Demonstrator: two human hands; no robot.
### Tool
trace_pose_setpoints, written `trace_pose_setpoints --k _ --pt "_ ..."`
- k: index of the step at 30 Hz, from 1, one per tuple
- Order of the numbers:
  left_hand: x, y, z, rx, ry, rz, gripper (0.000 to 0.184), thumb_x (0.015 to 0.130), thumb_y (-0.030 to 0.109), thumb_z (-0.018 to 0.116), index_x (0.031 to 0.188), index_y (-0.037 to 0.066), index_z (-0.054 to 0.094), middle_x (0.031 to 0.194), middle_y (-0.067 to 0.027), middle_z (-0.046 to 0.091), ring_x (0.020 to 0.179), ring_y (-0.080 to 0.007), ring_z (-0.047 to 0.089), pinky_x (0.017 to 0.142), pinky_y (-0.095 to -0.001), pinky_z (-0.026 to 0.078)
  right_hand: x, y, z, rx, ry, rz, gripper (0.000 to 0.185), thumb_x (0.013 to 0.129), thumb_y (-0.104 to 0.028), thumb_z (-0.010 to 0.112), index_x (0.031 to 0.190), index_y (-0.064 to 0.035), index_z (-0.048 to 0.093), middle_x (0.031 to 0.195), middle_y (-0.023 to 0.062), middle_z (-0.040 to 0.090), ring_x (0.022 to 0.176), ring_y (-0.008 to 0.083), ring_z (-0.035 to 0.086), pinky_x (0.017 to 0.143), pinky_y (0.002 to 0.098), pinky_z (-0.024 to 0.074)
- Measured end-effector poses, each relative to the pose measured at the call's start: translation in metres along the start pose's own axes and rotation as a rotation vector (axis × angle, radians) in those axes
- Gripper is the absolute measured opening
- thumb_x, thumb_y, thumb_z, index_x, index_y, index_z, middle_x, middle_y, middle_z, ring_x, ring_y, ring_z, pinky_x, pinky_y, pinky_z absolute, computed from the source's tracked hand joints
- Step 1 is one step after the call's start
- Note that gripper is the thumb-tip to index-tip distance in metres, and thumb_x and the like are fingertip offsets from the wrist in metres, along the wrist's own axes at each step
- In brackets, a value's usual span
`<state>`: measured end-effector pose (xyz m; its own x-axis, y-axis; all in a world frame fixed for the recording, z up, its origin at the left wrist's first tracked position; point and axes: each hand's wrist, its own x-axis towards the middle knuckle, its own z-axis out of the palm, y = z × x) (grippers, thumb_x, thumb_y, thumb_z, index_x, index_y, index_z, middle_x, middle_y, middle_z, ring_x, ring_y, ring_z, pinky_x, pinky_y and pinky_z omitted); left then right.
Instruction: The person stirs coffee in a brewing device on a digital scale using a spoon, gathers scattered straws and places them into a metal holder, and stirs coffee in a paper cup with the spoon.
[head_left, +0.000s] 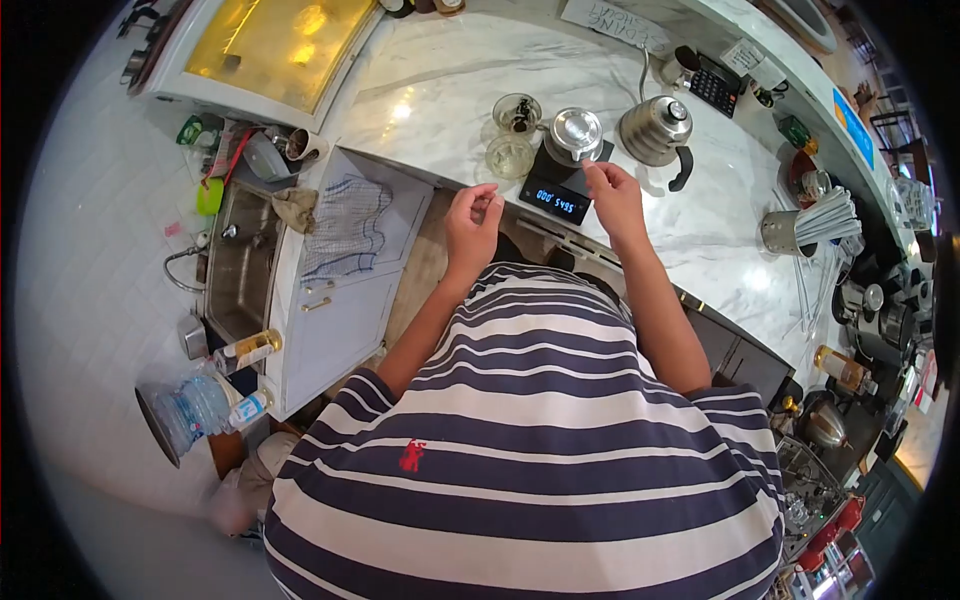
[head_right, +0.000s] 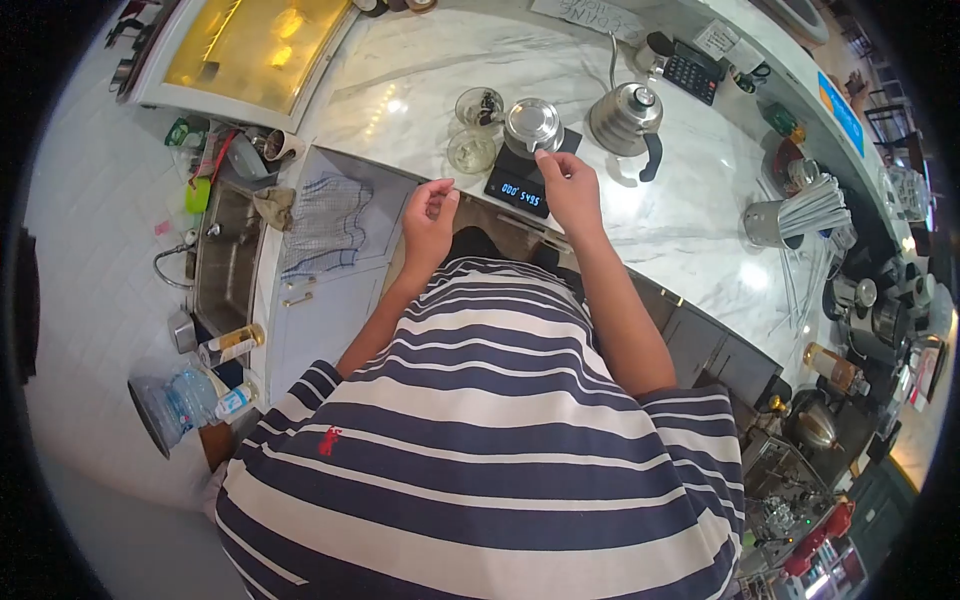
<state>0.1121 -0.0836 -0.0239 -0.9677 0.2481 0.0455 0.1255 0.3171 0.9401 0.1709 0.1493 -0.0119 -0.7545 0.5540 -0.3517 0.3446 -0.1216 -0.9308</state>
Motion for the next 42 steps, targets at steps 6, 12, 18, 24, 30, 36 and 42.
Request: trace_pose_setpoints --k 6,12,18,24,30,36,42 --pt "0.054 0.003 -0.016 0.026 -0.051 0.133 0.021 0.098 0.013 0.074 0.117 0.004 0.074 0.100 -0.0041 0.072 0.083 -0.0114 0.064 0.076 -0.0279 0.051 -0.003 -0.014 0.014 0.016 0.032 0.156 0.039 0.098 -0.041 0.075 0.102 -0.0013 0.075 0.084 -0.0009 0.063 0.074 0.0083 0.054 0.067 0.0267 0.0442" --pt "0.099 -0.001 -0.023 0.034 -0.153 0.202 0.020 0.099 0.014 0.073 0.116 0.004 0.074 0.103 -0.0059 0.075 0.089 -0.0126 0.067 0.079 -0.0290 0.053 -0.013 -0.013 0.029 0.106 0.187 0.178 0.039 0.097 -0.039 0.076 0.104 -0.0004 0.076 0.079 -0.0028 0.059 0.070 0.0075 0.049 0.062 0.0265 0.0400" --pt "0.129 -0.011 -0.032 -0.032 -0.276 0.252 0.020 0.095 0.013 0.074 0.114 0.005 0.074 0.098 -0.0050 0.074 0.083 -0.0136 0.066 0.078 -0.0307 0.050 -0.015 -0.011 0.051 0.204 0.302 0.178 0.034 0.100 -0.036 0.073 0.107 -0.0030 0.078 0.086 -0.0023 0.060 0.078 0.0076 0.050 0.066 0.0260 0.0416" --pt "0.158 -0.021 -0.040 -0.017 -0.373 0.235 0.021 0.095 0.013 0.074 0.115 0.006 0.075 0.097 -0.0047 0.075 0.084 -0.0134 0.066 0.079 -0.0312 0.050 -0.010 -0.001 0.067 0.264 0.413 0.137 0.025 0.104 -0.030 0.069 0.105 -0.0060 0.077 0.089 -0.0032 0.062 0.083 0.0063 0.050 0.068 0.0255 0.0422" --pt "0.181 -0.026 -0.046 0.023 -0.507 0.255 0.022 0.098 0.016 0.073 0.118 0.005 0.075 0.100 -0.0059 0.076 0.091 -0.0137 0.067 0.082 -0.0308 0.051 -0.015 -0.013 0.080 0.422 0.536 0.020 0.022 0.104 -0.024 0.068 0.107 -0.0031 0.075 0.089 -0.0029 0.063 0.076 0.0062 0.050 0.066 0.0254 0.0422" --pt "0.183 -0.033 -0.050 0.046 -0.573 0.234 0.023 0.098 0.016 0.074 0.119 0.006 0.074 0.101 -0.0049 0.075 0.090 -0.0134 0.066 0.082 -0.0308 0.051 -0.018 -0.009 0.061 0.521 0.663 -0.006 0.021 0.107 -0.025 0.066 0.111 -0.0057 0.073 0.109 -0.0013 0.070 0.091 0.0084 0.055 0.077 0.0274 0.0481" --pt "0.166 -0.041 -0.048 0.040 -0.555 0.200 0.024 0.099 0.017 0.073 0.120 0.005 0.074 0.101 -0.0045 0.075 0.089 -0.0128 0.066 0.081 -0.0302 0.051 -0.037 0.035 0.030 0.512 0.782 0.122 0.022 0.107 -0.026 0.064 0.111 -0.0065 0.073 0.108 0.0000 0.071 0.092 0.0113 0.056 0.078 0.0289 0.0489"
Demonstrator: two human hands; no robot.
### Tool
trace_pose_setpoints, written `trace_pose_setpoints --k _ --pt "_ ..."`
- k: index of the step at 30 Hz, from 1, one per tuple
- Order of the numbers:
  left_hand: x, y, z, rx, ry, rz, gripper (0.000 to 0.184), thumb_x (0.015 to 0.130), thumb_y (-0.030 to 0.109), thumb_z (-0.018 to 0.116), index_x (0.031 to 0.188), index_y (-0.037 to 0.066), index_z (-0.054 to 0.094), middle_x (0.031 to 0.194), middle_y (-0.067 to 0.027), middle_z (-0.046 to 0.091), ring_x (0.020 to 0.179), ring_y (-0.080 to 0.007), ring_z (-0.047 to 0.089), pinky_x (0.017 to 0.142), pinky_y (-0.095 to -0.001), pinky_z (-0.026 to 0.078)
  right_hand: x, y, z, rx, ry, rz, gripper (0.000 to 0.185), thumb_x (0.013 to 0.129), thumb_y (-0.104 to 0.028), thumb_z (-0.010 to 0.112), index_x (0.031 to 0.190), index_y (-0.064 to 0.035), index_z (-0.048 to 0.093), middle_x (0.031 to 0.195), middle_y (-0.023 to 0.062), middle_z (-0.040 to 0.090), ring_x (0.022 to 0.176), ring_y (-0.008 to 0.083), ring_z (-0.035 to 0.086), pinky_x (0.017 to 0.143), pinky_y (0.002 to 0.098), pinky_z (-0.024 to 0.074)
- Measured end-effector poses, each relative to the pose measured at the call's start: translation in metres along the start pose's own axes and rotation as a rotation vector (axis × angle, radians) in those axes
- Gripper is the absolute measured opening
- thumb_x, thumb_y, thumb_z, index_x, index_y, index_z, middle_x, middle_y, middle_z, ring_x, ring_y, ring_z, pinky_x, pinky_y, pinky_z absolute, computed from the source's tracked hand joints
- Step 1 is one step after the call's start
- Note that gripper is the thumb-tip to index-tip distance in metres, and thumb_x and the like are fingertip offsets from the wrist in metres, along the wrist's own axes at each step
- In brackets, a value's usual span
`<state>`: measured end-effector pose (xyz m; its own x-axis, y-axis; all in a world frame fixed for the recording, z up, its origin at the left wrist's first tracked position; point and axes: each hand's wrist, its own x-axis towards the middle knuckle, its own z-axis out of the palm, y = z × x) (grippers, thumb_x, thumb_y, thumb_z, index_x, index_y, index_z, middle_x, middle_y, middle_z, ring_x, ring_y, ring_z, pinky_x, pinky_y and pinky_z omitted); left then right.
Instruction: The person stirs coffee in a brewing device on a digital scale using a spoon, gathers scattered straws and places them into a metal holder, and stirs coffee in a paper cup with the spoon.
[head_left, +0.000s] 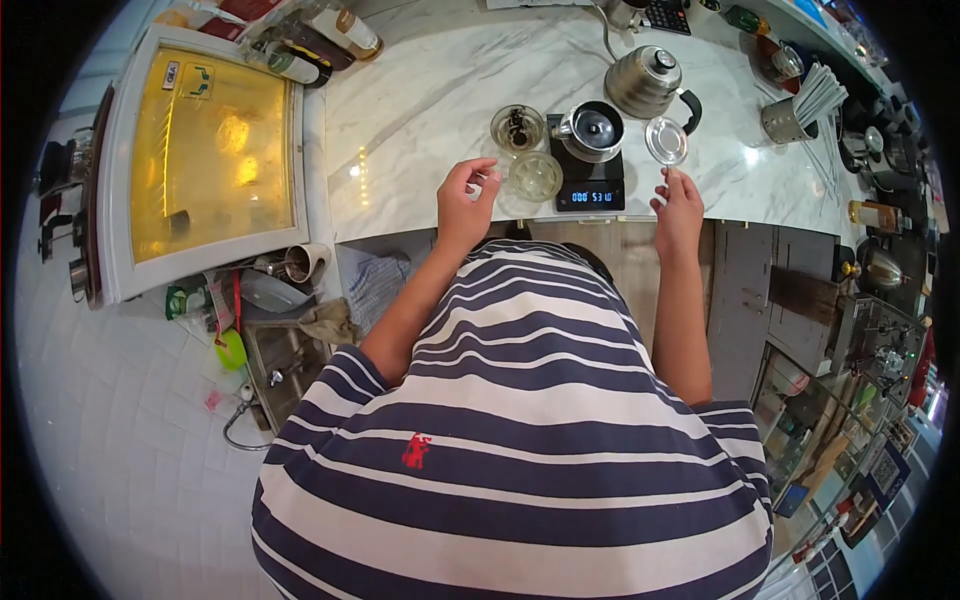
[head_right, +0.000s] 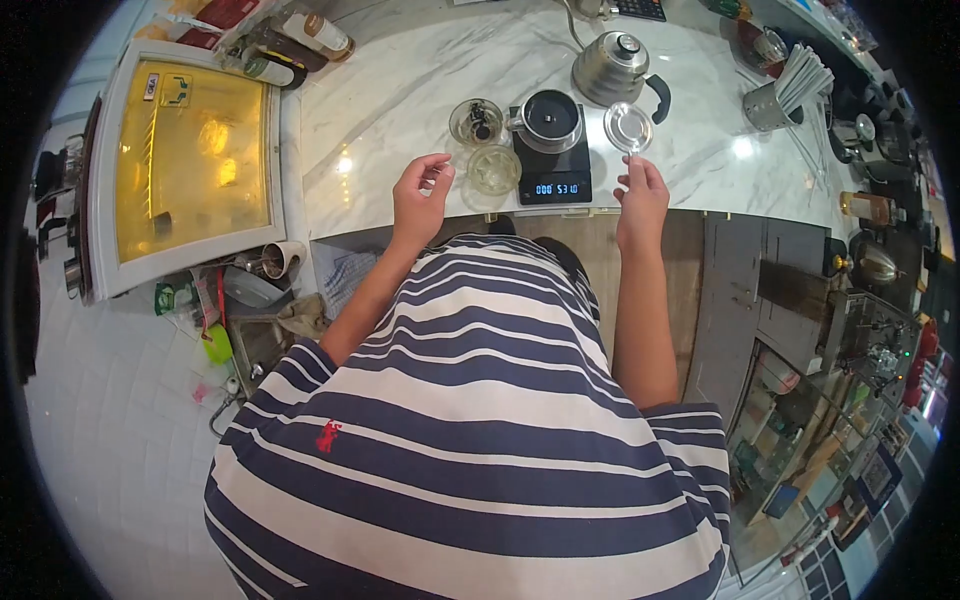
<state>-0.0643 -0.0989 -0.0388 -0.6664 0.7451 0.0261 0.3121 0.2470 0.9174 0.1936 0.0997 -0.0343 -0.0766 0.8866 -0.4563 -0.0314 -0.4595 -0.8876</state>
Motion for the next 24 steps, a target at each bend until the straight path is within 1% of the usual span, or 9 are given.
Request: trace_pose_setpoints --k 4,5,8,9,13,16,19,22,24 --pt "-0.014 0.010 0.005 -0.010 0.030 -0.028 0.024 0.099 0.017 0.073 0.120 0.005 0.074 0.101 -0.0042 0.075 0.089 -0.0120 0.065 0.081 -0.0294 0.051 0.014 0.041 -0.040 -0.137 0.033 0.115 0.022 0.107 -0.025 0.062 0.112 -0.0056 0.073 0.101 -0.0012 0.068 0.088 0.0113 0.057 0.071 0.0287 0.0480" --pt "-0.019 0.013 0.007 -0.003 0.037 -0.026 0.024 0.099 0.016 0.073 0.120 0.004 0.073 0.101 -0.0041 0.075 0.089 -0.0118 0.065 0.081 -0.0291 0.051 0.015 0.054 -0.049 -0.160 0.041 0.121 0.023 0.106 -0.025 0.063 0.112 -0.0051 0.073 0.099 -0.0008 0.068 0.083 0.0110 0.056 0.066 0.0281 0.0470" --pt "-0.034 0.013 0.017 -0.004 0.051 -0.031 0.024 0.100 0.016 0.073 0.121 0.004 0.073 0.099 -0.0032 0.074 0.086 -0.0103 0.063 0.079 -0.0276 0.051 0.019 0.087 -0.068 -0.199 0.037 0.175 0.023 0.106 -0.025 0.063 0.110 -0.0048 0.074 0.096 -0.0003 0.067 0.081 0.0106 0.056 0.063 0.0273 0.0458" --pt "-0.042 0.014 0.020 -0.007 0.054 -0.044 0.024 0.100 0.016 0.072 0.121 0.004 0.073 0.099 -0.0028 0.073 0.085 -0.0097 0.063 0.079 -0.0271 0.051 0.017 0.089 -0.072 -0.246 -0.021 0.203 0.025 0.107 -0.031 0.063 0.110 -0.0091 0.075 0.094 -0.0029 0.063 0.084 0.0104 0.055 0.069 0.0279 0.0466" --pt "-0.070 0.014 0.031 -0.079 0.047 -0.135 0.023 0.101 0.014 0.072 0.121 0.003 0.073 0.095 0.0001 0.070 0.082 -0.0058 0.058 0.075 -0.0234 0.049 0.015 0.098 -0.080 -0.284 -0.079 0.251 0.026 0.106 -0.033 0.063 0.110 -0.0100 0.075 0.102 -0.0020 0.062 0.089 0.0113 0.056 0.071 0.0290 0.0470" --pt "-0.087 0.006 0.036 -0.089 0.087 -0.115 0.023 0.100 0.013 0.073 0.121 0.002 0.073 0.095 0.0002 0.070 0.082 -0.0058 0.058 0.075 -0.0229 0.049 0.020 0.101 -0.078 -0.310 -0.110 0.286 0.024 0.104 -0.032 0.066 0.111 -0.0109 0.074 0.099 -0.0020 0.062 0.088 0.0113 0.058 0.071 0.0290 0.0465" --pt "-0.109 0.006 0.038 -0.060 0.111 -0.156 0.022 0.100 0.013 0.072 0.120 0.002 0.073 0.095 0.0003 0.070 0.082 -0.0058 0.058 0.076 -0.0227 0.049 0.028 0.110 -0.081 -0.360 -0.217 0.272 0.023 0.103 -0.031 0.068 0.113 -0.0114 0.073 0.095 -0.0022 0.064 0.083 0.0102 0.059 0.069 0.0271 0.0451" --pt "-0.131 0.003 0.040 -0.086 0.154 -0.204 0.021 0.096 0.013 0.075 0.116 0.004 0.075 0.097 -0.0047 0.073 0.083 -0.0118 0.065 0.075 -0.0277 0.052 0.026 0.114 -0.081 -0.363 -0.239 0.273 0.024 0.102 -0.031 0.069 0.116 -0.0115 0.069 0.090 -0.0025 0.064 0.076 0.0089 0.058 0.065 0.0256 0.0438" --pt "-0.145 -0.002 0.040 -0.079 0.182 -0.201 0.021 0.096 0.013 0.075 0.115 0.004 0.075 0.097 -0.0040 0.073 0.083 -0.0111 0.065 0.075 -0.0272 0.052 0.017 0.110 -0.082 -0.339 -0.236 0.268 0.024 0.102 -0.029 0.069 0.118 -0.0116 0.067 0.089 -0.0023 0.064 0.074 0.0081 0.058 0.064 0.0244 0.0429"
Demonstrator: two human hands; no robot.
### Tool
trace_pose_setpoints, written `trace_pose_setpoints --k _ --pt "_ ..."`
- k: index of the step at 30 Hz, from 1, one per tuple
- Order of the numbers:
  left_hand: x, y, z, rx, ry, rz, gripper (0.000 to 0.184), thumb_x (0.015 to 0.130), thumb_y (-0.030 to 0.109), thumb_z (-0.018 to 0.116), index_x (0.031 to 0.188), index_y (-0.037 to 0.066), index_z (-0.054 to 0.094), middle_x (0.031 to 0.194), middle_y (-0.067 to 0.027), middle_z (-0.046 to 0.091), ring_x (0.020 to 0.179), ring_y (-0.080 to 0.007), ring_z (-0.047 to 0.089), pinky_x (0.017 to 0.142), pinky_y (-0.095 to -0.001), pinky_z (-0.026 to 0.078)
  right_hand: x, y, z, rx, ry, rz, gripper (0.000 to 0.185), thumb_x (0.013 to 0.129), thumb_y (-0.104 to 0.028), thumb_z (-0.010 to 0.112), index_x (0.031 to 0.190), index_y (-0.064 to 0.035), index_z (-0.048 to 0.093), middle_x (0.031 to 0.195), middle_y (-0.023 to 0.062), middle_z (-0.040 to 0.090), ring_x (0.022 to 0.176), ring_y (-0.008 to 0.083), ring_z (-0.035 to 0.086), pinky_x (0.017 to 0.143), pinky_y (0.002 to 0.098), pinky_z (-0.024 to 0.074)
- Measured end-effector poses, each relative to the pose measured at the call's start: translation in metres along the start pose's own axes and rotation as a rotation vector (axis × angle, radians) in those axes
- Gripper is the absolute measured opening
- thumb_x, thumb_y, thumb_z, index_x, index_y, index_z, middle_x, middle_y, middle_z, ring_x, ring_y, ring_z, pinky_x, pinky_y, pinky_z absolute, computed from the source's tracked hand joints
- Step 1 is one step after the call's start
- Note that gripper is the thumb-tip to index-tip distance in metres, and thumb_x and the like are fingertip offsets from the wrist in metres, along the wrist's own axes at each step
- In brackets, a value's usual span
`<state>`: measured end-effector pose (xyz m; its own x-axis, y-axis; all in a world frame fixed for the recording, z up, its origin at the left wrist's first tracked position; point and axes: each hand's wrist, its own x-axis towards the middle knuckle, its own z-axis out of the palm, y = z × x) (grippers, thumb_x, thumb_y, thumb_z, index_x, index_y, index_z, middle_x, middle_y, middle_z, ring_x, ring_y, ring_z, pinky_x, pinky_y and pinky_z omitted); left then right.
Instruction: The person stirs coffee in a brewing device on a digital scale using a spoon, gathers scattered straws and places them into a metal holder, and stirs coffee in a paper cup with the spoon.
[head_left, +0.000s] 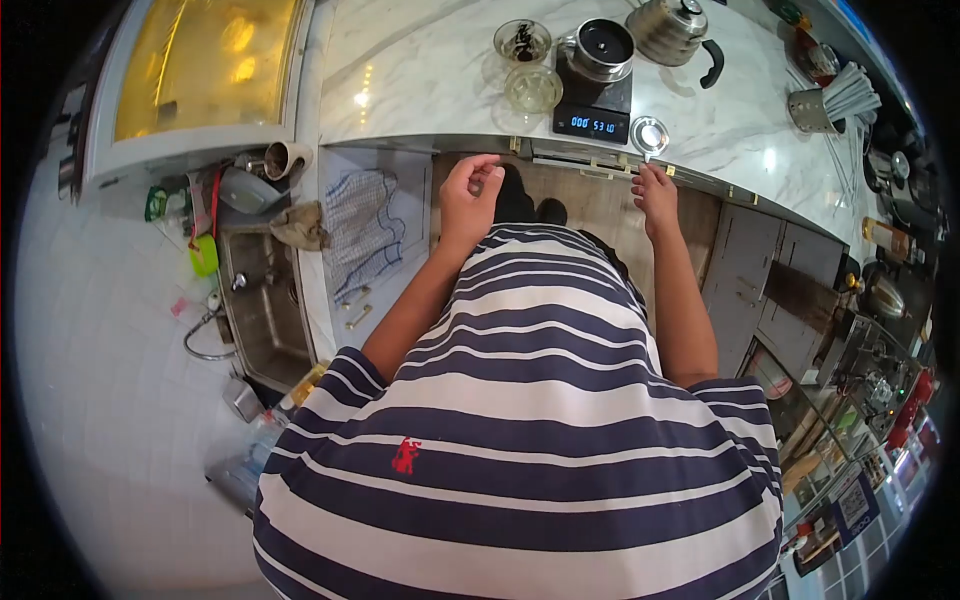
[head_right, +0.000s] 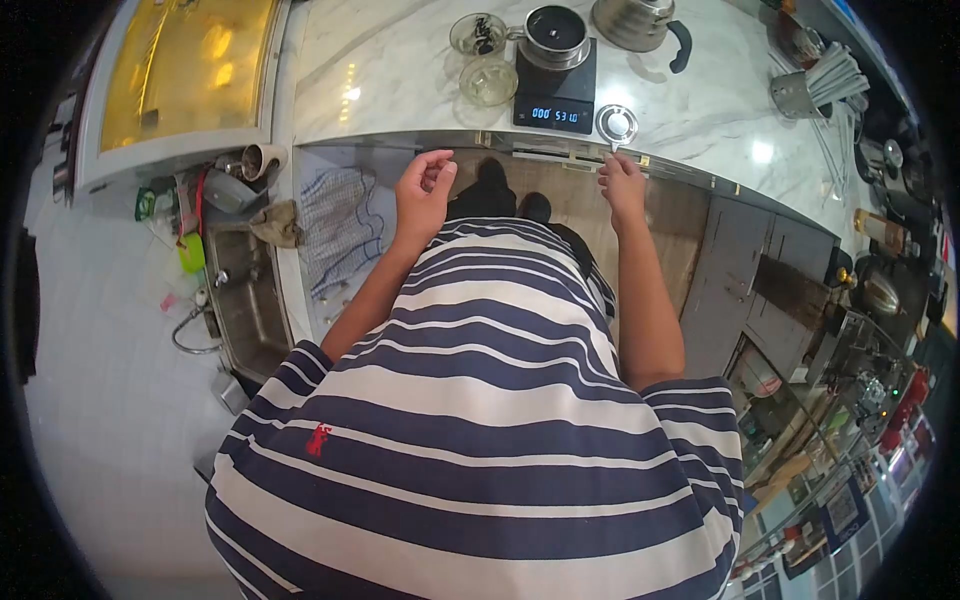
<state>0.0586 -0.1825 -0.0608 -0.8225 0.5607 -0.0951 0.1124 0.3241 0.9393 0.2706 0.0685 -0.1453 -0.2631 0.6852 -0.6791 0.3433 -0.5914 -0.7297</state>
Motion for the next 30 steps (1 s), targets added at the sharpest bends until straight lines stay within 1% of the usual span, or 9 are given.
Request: trace_pose_setpoints --k 4,7,11,16,20,24,25,28,30 --pt "-0.011 -0.014 -0.011 -0.047 0.071 -0.053 0.020 0.097 0.012 0.075 0.116 0.005 0.075 0.096 -0.0027 0.072 0.082 -0.0098 0.064 0.075 -0.0267 0.051 -0.016 0.002 -0.002 0.002 -0.057 0.004 0.031 0.102 -0.029 0.070 0.124 -0.0059 0.066 0.095 0.0031 0.066 0.078 0.0115 0.060 0.064 0.0254 0.0460" --pt "-0.013 -0.020 -0.021 -0.065 0.128 -0.077 0.021 0.097 0.013 0.075 0.117 0.006 0.075 0.096 -0.0012 0.071 0.081 -0.0086 0.062 0.073 -0.0254 0.051 -0.035 -0.004 0.006 -0.046 -0.137 -0.016 0.032 0.103 -0.030 0.069 0.125 -0.0064 0.065 0.096 0.0036 0.065 0.078 0.0110 0.060 0.065 0.0262 0.0464" --pt "-0.011 -0.032 -0.041 -0.105 0.224 -0.080 0.020 0.097 0.013 0.075 0.116 0.005 0.075 0.096 -0.0005 0.071 0.082 -0.0077 0.062 0.071 -0.0239 0.050 -0.060 -0.024 0.046 -0.143 -0.226 -0.071 0.036 0.103 -0.031 0.069 0.130 -0.0070 0.064 0.098 0.0038 0.066 0.078 0.0102 0.059 0.067 0.0261 0.0463" --pt "0.000 -0.034 -0.084 -0.130 0.287 -0.111 0.021 0.097 0.014 0.075 0.117 0.005 0.074 0.095 -0.0006 0.071 0.082 -0.0075 0.062 0.072 -0.0247 0.051 -0.081 -0.063 0.126 -0.249 -0.419 -0.161 0.034 0.104 -0.030 0.069 0.130 -0.0086 0.065 0.098 0.0037 0.067 0.081 0.0101 0.060 0.071 0.0272 0.0469" --pt "0.007 -0.031 -0.136 -0.117 0.384 -0.116 0.022 0.097 0.014 0.075 0.118 0.004 0.074 0.094 -0.0008 0.071 0.082 -0.0080 0.062 0.072 -0.0255 0.052 -0.111 -0.100 0.208 -0.320 -0.589 -0.255 0.029 0.107 -0.029 0.065 0.128 -0.0099 0.067 0.097 -0.0004 0.067 0.084 0.0083 0.061 0.076 0.0266 0.0477" --pt "0.015 -0.056 -0.194 -0.090 0.506 -0.116 0.024 0.097 0.015 0.075 0.119 0.004 0.074 0.095 -0.0009 0.071 0.083 -0.0092 0.063 0.075 -0.0270 0.052 -0.130 -0.116 0.296 -0.390 -0.749 -0.367 0.029 0.107 -0.029 0.065 0.127 -0.0088 0.068 0.099 0.0003 0.068 0.086 0.0087 0.062 0.078 0.0269 0.0488" --pt "0.016 -0.063 -0.208 -0.092 0.524 -0.125 0.024 0.098 0.016 0.075 0.119 0.004 0.073 0.096 -0.0010 0.071 0.084 -0.0096 0.063 0.076 -0.0274 0.052 -0.135 -0.117 0.319 -0.375 -0.761 -0.404 0.032 0.102 -0.026 0.068 0.125 -0.0030 0.068 0.095 0.0024 0.067 0.085 0.0117 0.062 0.079 0.0283 0.0498" --pt "0.018 -0.083 -0.239 -0.130 0.568 -0.147 0.025 0.098 0.017 0.075 0.120 0.005 0.073 0.098 -0.0014 0.072 0.086 -0.0104 0.064 0.077 -0.0281 0.051 -0.150 -0.123 0.379 -0.453 -0.833 -0.491 0.033 0.102 -0.027 0.068 0.125 -0.0030 0.069 0.095 0.0036 0.067 0.084 0.0123 0.062 0.077 0.0292 0.0506" --pt "0.018 -0.094 -0.258 -0.149 0.594 -0.139 0.025 0.098 0.017 0.075 0.120 0.005 0.073 0.099 -0.0018 0.072 0.087 -0.0109 0.064 0.077 -0.0282 0.051 -0.146 -0.117 0.416 -0.511 -0.869 -0.593 0.033 0.102 -0.029 0.069 0.124 -0.0052 0.072 0.096 0.0066 0.070 0.084 0.0153 0.064 0.077 0.0323 0.0534"
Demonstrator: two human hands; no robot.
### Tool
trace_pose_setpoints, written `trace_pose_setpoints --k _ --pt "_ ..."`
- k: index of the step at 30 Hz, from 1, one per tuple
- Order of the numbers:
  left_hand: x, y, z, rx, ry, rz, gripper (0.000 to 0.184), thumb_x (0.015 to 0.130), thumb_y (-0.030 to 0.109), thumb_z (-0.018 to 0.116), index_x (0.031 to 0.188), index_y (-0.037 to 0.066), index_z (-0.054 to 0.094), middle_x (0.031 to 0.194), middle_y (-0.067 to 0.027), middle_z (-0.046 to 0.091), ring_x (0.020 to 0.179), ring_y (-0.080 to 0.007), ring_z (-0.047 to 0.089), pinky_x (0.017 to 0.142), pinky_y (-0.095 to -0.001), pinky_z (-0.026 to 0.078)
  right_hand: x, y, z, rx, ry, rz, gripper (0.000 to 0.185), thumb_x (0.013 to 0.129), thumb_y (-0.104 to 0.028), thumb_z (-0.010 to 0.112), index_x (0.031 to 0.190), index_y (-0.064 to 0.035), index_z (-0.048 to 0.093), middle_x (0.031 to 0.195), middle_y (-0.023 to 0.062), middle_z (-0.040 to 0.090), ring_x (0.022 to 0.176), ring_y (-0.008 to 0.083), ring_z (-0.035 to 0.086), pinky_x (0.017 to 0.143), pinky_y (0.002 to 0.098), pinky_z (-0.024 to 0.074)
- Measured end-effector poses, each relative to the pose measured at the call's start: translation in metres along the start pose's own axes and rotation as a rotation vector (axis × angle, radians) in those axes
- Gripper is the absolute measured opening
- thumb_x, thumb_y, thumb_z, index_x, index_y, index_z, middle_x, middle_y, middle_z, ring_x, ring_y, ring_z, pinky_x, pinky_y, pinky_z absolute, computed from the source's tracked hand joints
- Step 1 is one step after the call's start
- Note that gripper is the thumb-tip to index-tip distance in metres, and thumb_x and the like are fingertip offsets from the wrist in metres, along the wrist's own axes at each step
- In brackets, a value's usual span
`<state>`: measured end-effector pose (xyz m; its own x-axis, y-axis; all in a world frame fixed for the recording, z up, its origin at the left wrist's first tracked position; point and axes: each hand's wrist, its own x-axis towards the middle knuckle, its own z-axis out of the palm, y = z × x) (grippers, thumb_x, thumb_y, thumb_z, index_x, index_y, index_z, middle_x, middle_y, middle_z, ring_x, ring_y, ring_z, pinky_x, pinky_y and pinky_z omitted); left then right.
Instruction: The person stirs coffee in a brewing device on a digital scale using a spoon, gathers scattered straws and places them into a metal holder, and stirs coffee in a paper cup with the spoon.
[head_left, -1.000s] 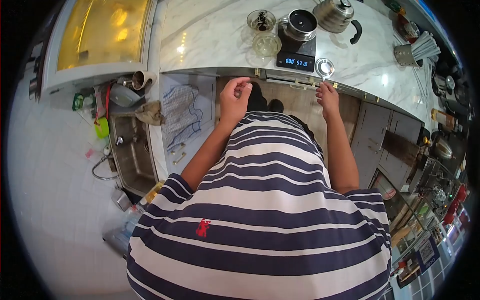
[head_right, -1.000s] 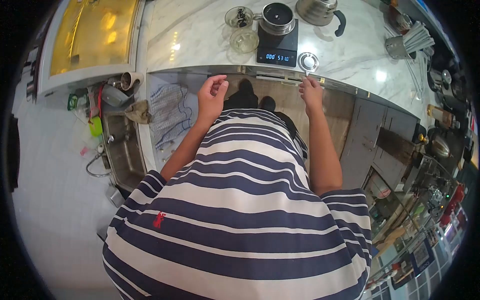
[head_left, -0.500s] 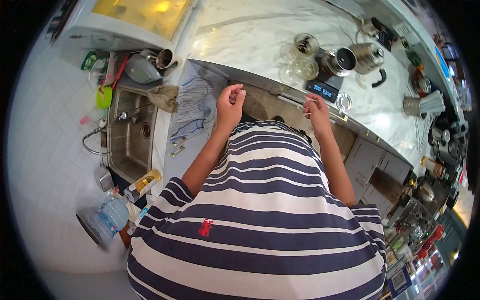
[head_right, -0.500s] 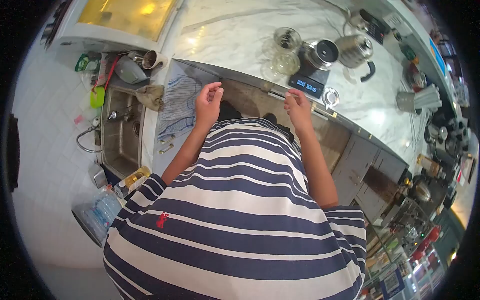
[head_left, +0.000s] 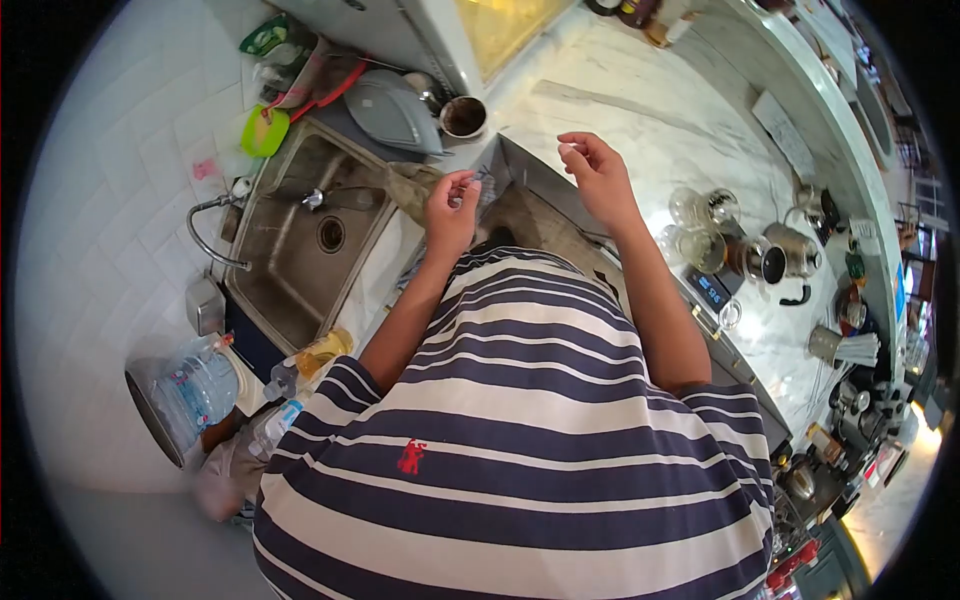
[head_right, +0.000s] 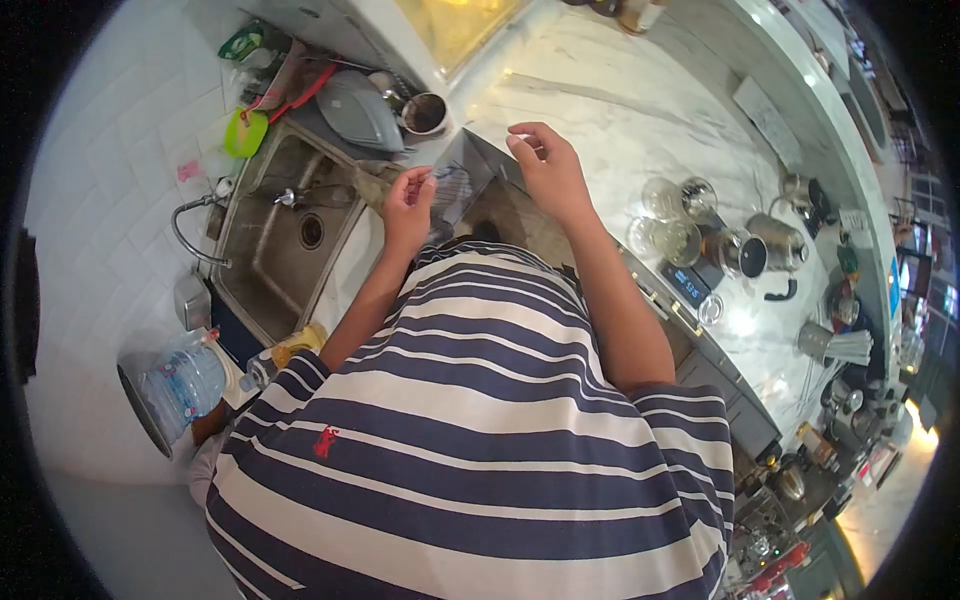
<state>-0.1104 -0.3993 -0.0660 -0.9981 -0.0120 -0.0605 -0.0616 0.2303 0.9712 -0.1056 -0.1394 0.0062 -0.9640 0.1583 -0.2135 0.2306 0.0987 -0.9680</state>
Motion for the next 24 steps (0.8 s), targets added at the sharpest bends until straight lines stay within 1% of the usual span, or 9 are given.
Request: trace_pose_setpoints --k 4,8,9,12,13,16,19,22,24 --pt "0.012 0.002 -0.033 0.057 0.010 0.010 0.025 0.098 0.017 0.075 0.120 0.006 0.073 0.099 -0.0034 0.072 0.087 -0.0125 0.064 0.079 -0.0288 0.052 0.038 -0.041 0.052 -0.189 0.006 -0.144 0.032 0.100 -0.031 0.071 0.120 -0.0070 0.076 0.095 0.0106 0.073 0.082 0.0202 0.068 0.077 0.0350 0.0553" --pt "0.018 -0.005 -0.053 0.064 0.008 0.033 0.024 0.098 0.016 0.074 0.120 0.005 0.073 0.099 -0.0050 0.072 0.086 -0.0137 0.064 0.079 -0.0294 0.052 0.075 -0.044 0.091 -0.268 0.038 -0.236 0.033 0.098 -0.033 0.073 0.118 -0.0074 0.078 0.094 0.0158 0.075 0.080 0.0265 0.071 0.078 0.0370 0.0561" --pt "0.018 -0.005 -0.059 0.060 0.012 0.025 0.024 0.098 0.016 0.074 0.120 0.005 0.073 0.098 -0.0054 0.072 0.085 -0.0140 0.064 0.079 -0.0295 0.052 0.083 -0.045 0.101 -0.271 0.060 -0.234 0.034 0.096 -0.034 0.075 0.117 -0.0081 0.079 0.091 0.0170 0.076 0.079 0.0306 0.073 0.077 0.0396 0.0569" --pt "0.015 -0.004 -0.066 0.095 0.038 0.017 0.024 0.099 0.015 0.073 0.120 0.004 0.073 0.098 -0.0058 0.072 0.085 -0.0144 0.064 0.080 -0.0295 0.052 0.097 -0.048 0.123 -0.379 0.099 -0.155 0.037 0.094 -0.036 0.077 0.118 -0.0081 0.078 0.085 0.0151 0.076 0.077 0.0311 0.073 0.075 0.0412 0.0573" --pt "0.015 -0.003 -0.068 0.081 0.042 0.013 0.024 0.099 0.015 0.073 0.120 0.003 0.073 0.098 -0.0058 0.072 0.085 -0.0144 0.064 0.080 -0.0295 0.052 0.102 -0.045 0.130 -0.420 0.103 -0.165 0.042 0.093 -0.040 0.077 0.120 -0.0084 0.078 0.084 0.0146 0.077 0.078 0.0331 0.075 0.075 0.0432 0.0580" --pt "0.014 0.002 -0.074 0.071 0.049 -0.010 0.025 0.098 0.014 0.073 0.121 0.003 0.073 0.099 -0.0060 0.072 0.087 -0.0145 0.064 0.082 -0.0296 0.053 0.110 -0.046 0.148 -0.512 0.103 -0.113 0.044 0.093 -0.044 0.075 0.120 -0.0092 0.078 0.087 0.0157 0.078 0.084 0.0354 0.076 0.076 0.0453 0.0585" --pt "0.013 0.006 -0.087 0.101 0.044 -0.030 0.025 0.098 0.013 0.074 0.121 0.003 0.073 0.100 -0.0061 0.072 0.087 -0.0145 0.064 0.082 -0.0296 0.053 0.118 -0.035 0.163 -0.547 0.172 -0.189 0.044 0.095 -0.046 0.074 0.118 -0.0088 0.078 0.077 0.0152 0.074 0.071 0.0313 0.073 0.070 0.0426 0.0556" --pt "0.017 0.001 -0.090 0.088 0.052 -0.014 0.025 0.098 0.014 0.074 0.120 0.002 0.073 0.100 -0.0064 0.072 0.087 -0.0150 0.064 0.082 -0.0303 0.053 0.127 -0.030 0.168 -0.568 0.205 -0.213 0.039 0.097 -0.043 0.072 0.112 -0.0077 0.079 0.079 0.0164 0.075 0.073 0.0318 0.073 0.071 0.0429 0.0560" --pt "0.017 -0.001 -0.090 0.101 0.059 -0.004 0.025 0.097 0.014 0.074 0.120 0.002 0.073 0.098 -0.0076 0.072 0.086 -0.0164 0.065 0.081 -0.0314 0.054 0.121 -0.034 0.160 -0.550 0.163 -0.230 0.032 0.099 -0.038 0.069 0.106 -0.0083 0.080 0.084 0.0192 0.075 0.081 0.0382 0.074 0.075 0.0466 0.0569"
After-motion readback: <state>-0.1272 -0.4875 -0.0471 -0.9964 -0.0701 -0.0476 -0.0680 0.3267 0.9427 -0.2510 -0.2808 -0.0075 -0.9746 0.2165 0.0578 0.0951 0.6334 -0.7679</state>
